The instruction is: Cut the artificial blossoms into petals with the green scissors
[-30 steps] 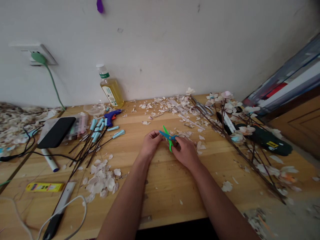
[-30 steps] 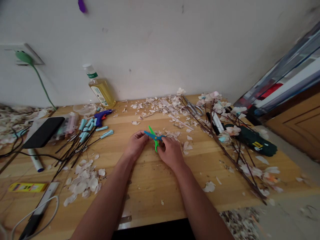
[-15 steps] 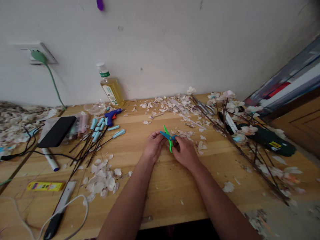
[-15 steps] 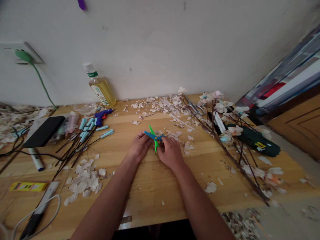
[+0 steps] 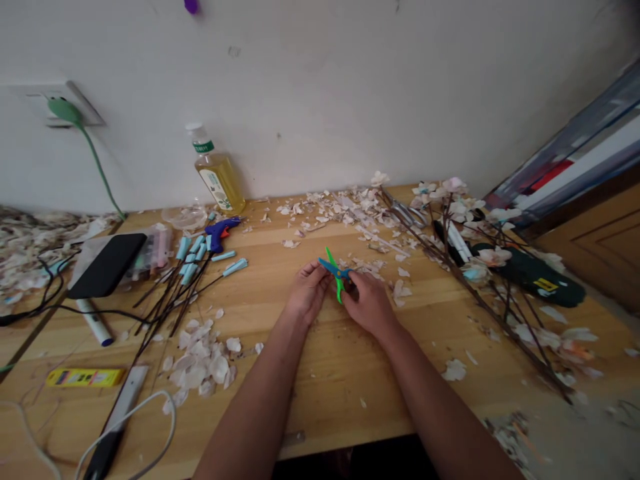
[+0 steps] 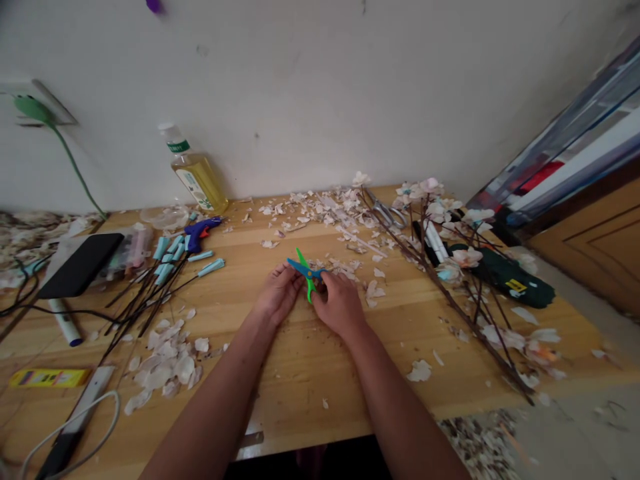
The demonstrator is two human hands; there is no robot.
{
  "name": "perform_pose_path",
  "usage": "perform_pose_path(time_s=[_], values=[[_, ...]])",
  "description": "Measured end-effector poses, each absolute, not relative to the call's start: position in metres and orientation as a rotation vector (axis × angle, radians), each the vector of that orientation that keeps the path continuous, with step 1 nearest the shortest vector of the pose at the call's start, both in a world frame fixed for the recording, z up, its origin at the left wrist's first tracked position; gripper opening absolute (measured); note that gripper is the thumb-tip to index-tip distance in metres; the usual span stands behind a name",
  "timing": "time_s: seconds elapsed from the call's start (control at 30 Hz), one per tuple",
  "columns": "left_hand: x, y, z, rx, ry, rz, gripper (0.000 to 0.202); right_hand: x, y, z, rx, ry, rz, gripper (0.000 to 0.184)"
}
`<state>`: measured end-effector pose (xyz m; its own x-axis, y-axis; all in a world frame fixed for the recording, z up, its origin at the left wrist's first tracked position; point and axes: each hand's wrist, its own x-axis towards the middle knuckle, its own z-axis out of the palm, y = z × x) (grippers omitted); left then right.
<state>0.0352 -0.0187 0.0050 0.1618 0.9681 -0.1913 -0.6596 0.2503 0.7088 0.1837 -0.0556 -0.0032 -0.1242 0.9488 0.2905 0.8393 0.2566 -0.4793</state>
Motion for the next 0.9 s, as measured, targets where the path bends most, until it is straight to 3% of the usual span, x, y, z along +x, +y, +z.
perform_pose_path(time_s=[0.9], values=[[0.0384,-0.0177,0.0010,0.554,0.672,1.271,0.028,0.1853,-0.0551,-0.0043,-1.581,-1.980,0.312,0.011]])
